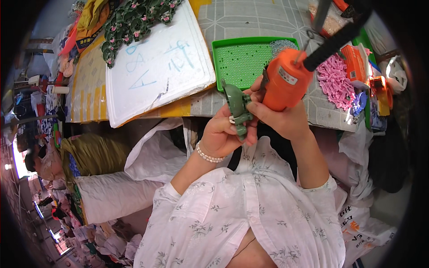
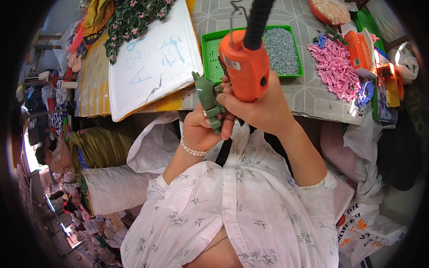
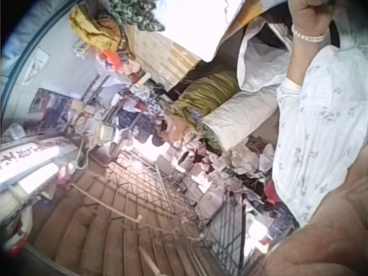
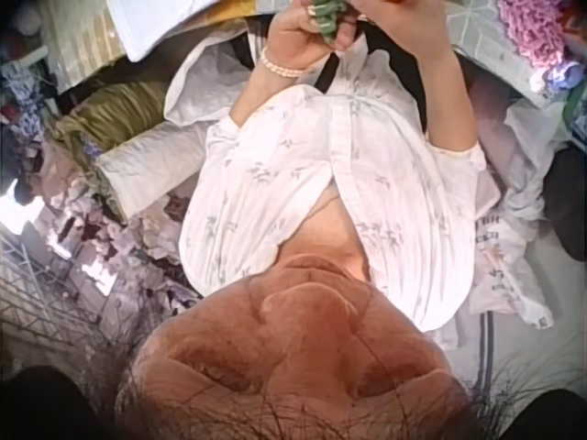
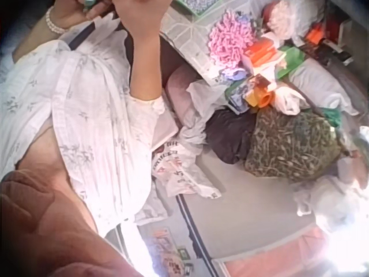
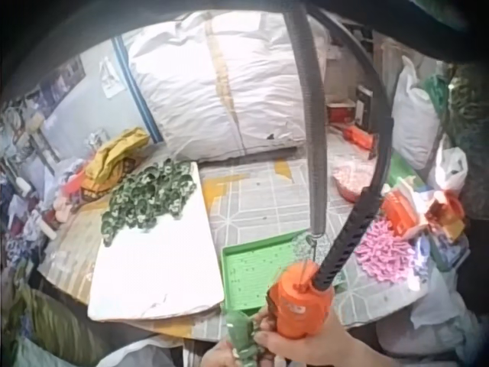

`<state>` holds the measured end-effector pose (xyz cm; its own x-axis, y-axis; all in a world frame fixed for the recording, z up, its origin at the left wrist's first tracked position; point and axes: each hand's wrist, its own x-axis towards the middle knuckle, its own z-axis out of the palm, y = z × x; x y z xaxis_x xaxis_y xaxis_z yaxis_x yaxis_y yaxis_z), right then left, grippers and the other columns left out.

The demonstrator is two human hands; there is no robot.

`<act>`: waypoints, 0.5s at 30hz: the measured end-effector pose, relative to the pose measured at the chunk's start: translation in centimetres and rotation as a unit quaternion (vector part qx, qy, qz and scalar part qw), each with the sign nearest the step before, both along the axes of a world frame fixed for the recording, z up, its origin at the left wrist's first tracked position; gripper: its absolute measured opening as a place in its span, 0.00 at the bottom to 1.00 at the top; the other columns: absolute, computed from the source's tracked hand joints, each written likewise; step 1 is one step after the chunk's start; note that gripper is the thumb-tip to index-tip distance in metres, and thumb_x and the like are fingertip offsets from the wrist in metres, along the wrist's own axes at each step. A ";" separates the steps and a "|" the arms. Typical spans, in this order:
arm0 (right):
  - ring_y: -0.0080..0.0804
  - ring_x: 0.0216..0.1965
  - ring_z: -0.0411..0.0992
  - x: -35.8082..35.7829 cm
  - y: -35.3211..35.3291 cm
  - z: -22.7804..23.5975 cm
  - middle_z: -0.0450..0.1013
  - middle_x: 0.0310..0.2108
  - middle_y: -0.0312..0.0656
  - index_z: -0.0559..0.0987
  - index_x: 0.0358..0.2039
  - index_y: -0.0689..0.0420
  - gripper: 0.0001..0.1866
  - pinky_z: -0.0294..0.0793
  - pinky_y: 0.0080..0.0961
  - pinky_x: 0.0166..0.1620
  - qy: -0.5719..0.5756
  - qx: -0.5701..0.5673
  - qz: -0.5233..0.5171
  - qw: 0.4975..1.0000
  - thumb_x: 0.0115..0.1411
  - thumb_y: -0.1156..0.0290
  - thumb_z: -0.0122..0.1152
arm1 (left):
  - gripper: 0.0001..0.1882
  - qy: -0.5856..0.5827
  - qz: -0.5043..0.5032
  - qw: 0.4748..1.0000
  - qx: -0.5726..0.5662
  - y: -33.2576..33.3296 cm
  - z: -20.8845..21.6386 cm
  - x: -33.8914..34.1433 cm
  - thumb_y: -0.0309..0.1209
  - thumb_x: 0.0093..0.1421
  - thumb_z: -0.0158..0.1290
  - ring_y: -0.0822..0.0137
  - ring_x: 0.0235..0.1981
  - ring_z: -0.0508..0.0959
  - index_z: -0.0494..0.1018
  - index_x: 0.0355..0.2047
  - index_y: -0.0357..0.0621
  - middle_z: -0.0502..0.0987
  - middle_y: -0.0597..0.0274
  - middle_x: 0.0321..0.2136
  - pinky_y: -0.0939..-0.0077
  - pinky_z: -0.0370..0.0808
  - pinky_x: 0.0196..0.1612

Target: Assembling small green plastic components using an electric screwdriver at an industrial workbench.

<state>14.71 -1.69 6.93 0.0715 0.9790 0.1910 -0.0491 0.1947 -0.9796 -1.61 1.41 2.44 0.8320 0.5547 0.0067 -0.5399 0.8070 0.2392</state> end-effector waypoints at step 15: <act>0.22 0.33 0.72 0.4 0.1 0.2 0.70 0.29 0.35 0.68 0.40 0.63 0.18 0.73 0.26 0.44 0.016 -0.020 0.022 0.999 0.48 0.84 0.60 | 0.40 -0.017 0.004 1.000 -0.009 0.3 -0.1 0.1 0.20 0.37 0.44 0.50 0.24 0.77 0.55 0.58 0.35 0.72 0.44 0.34 0.64 0.78 0.27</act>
<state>15.09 -1.54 7.14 0.0338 0.9882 0.1497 -0.0879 0.1521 -0.9844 -1.54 1.75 2.34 0.8274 0.5611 0.0247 -0.5535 0.8071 0.2057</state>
